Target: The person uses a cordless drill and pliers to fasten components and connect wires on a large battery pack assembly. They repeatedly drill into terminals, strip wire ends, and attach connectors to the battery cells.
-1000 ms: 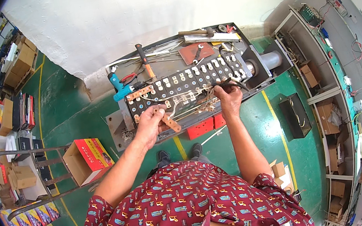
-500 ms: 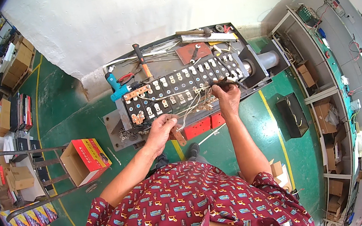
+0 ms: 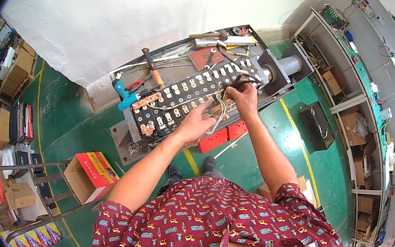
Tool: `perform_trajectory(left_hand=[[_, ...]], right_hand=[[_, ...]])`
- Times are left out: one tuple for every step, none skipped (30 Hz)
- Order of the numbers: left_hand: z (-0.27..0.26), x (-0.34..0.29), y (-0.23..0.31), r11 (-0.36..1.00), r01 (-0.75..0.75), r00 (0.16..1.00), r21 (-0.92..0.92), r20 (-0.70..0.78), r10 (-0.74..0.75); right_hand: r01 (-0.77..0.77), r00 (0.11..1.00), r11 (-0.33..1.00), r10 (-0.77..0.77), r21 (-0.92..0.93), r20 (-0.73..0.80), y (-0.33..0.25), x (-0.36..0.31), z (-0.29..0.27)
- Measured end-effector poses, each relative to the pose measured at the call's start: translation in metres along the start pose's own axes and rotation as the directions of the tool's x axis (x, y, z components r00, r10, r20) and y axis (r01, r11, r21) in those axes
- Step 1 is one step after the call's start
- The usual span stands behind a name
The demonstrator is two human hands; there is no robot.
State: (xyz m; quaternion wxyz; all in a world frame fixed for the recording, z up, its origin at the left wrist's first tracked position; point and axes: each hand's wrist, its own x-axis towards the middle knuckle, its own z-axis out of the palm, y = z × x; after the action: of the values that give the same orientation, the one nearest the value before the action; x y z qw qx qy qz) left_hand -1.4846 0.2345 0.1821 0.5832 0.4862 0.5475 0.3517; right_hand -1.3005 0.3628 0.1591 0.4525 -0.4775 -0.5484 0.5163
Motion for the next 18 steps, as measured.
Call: perform_trajectory(left_hand=[[0.002, 0.005, -0.001, 1.0, 0.005, 1.0, 0.021, 0.015, -0.006], [0.005, 0.009, -0.003, 0.999, 0.025, 1.0, 0.032, 0.016, -0.026], [0.008, 0.014, -0.005, 0.998, 0.043, 0.999, 0.043, 0.016, -0.044], [0.01, 0.02, -0.006, 0.998, 0.016, 0.999, 0.067, 0.028, -0.018], [0.015, 0.024, -0.009, 0.992, -0.075, 0.997, 0.098, -0.016, 0.077], [0.02, 0.027, -0.013, 0.993, -0.103, 0.994, 0.052, -0.033, 0.105], [0.023, 0.03, -0.016, 0.991, -0.13, 0.99, 0.044, -0.049, 0.132], [0.026, 0.032, -0.018, 0.987, -0.157, 0.985, 0.036, -0.064, 0.159], [0.028, 0.033, -0.019, 0.981, -0.183, 0.979, 0.069, -0.075, 0.188], [0.028, 0.033, -0.019, 0.979, -0.162, 0.982, 0.126, -0.079, 0.173], [0.029, 0.033, -0.017, 0.982, -0.179, 0.982, 0.065, -0.05, 0.182], [0.028, 0.031, -0.015, 0.989, -0.148, 0.989, 0.028, -0.012, 0.149], [0.028, 0.028, -0.011, 0.996, -0.087, 0.996, -0.006, 0.032, 0.087], [0.026, 0.024, -0.008, 0.997, -0.075, 0.996, -0.007, 0.042, 0.075], [0.025, 0.018, -0.005, 0.999, -0.035, 0.998, -0.006, 0.055, 0.035], [0.025, 0.013, -0.002, 1.0, 0.006, 0.998, -0.005, 0.068, -0.005], [0.026, 0.011, 0.001, 0.997, -0.069, 0.997, 0.027, 0.028, 0.068], [0.028, 0.009, 0.003, 0.988, -0.142, 0.99, 0.062, -0.01, 0.143]], right_hand=[[-0.03, 0.999, 0.999, 0.029, 0.02, 0.021, 0.001, 0.002, -0.003], [-0.056, 0.998, 0.998, 0.054, 0.04, 0.043, 0.002, 0.005, -0.004], [-0.102, 0.994, 0.994, 0.099, 0.048, 0.053, 0.002, 0.008, -0.006], [-0.118, 0.992, 0.989, 0.114, 0.093, 0.056, 0.001, 0.01, -0.007], [-0.103, 0.991, 0.99, 0.094, 0.099, 0.092, 0.0, 0.012, -0.009], [-0.113, 0.988, 0.989, 0.102, 0.096, 0.115, -0.002, 0.013, -0.012], [-0.123, 0.984, 0.988, 0.11, 0.092, 0.138, -0.003, 0.013, -0.014], [-0.126, 0.984, 0.989, 0.114, 0.077, 0.14, -0.006, 0.013, -0.014], [-0.106, 0.984, 0.993, 0.098, 0.047, 0.148, -0.008, 0.013, -0.015], [-0.088, 0.984, 0.996, 0.084, 0.017, 0.157, -0.009, 0.013, -0.017], [-0.063, 0.983, 0.998, 0.063, -0.004, 0.175, -0.011, 0.012, -0.017], [-0.063, 0.984, 0.998, 0.065, -0.017, 0.168, -0.012, 0.011, -0.018], [-0.057, 0.984, 0.998, 0.06, -0.021, 0.168, -0.013, 0.01, -0.018], [-0.051, 0.984, 0.998, 0.055, -0.025, 0.168, -0.014, 0.009, -0.018], [-0.055, 0.984, 0.998, 0.057, -0.016, 0.169, -0.015, 0.008, -0.018], [-0.058, 0.984, 0.998, 0.059, -0.008, 0.171, -0.015, 0.006, -0.019], [-0.071, 0.983, 0.997, 0.07, -0.002, 0.168, -0.016, 0.004, -0.02], [-0.061, 0.984, 0.998, 0.057, 0.015, 0.17, -0.017, 0.002, -0.02]])
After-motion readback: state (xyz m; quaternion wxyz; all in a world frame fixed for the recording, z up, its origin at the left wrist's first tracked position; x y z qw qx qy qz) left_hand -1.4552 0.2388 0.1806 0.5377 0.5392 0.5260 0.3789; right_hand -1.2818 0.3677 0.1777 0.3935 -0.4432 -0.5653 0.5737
